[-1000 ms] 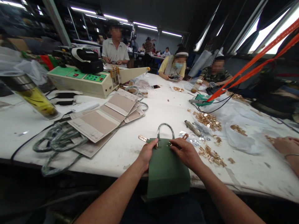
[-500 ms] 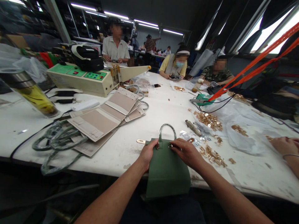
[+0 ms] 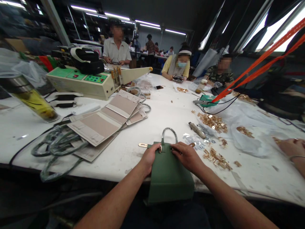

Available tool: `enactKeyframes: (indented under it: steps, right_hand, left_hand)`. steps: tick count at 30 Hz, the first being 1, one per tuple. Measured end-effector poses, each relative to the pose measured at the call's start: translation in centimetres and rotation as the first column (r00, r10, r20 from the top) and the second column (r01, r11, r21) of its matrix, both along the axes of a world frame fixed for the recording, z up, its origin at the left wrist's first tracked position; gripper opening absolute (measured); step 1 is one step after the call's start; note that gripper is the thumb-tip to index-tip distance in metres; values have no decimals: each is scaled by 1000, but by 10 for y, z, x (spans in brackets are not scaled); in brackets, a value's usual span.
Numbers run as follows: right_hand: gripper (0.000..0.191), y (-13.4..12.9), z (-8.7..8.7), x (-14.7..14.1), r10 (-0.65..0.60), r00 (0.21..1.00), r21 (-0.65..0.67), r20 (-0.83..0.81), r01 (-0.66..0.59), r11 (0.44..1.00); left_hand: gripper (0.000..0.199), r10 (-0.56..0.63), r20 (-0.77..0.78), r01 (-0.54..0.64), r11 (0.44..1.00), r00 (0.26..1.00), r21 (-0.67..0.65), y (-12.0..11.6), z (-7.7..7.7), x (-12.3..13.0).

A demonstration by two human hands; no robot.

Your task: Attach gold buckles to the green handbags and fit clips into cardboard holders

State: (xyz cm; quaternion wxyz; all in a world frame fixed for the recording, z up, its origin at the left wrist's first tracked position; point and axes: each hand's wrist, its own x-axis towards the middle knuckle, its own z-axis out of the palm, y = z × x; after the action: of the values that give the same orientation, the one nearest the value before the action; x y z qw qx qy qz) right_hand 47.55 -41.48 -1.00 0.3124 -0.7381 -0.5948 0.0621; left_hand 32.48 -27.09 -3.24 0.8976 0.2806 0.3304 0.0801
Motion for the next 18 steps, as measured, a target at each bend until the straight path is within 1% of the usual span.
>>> enactKeyframes:
  steps: [3,6,11,15,18]
  right_hand:
    - [30,-2,-2,0,31,999,-4,-4,-31,999]
    - [32,-2,-4,4,48,999,-6,-2,-48,999]
    - [31,1,-6,6,26,998,-3,49,-26,1000]
    - [30,3,-7,5,35,997,-6,72,-35,999]
    - [28,2,-11,3,9,996,11,91,-10,1000]
  left_hand:
    - [27,17,-15,-17,1000,1000,19,0,-1,1]
    - [27,10,-26,-9,1000,1000,25,-1,0,0]
    - [28,-11,-37,12,1000,999,27,0,1,0]
    - [25,-9,-45,10,1000,999,28,1,1,2]
    - [24,-3,-49,5,1000,999,28,1,1,3]
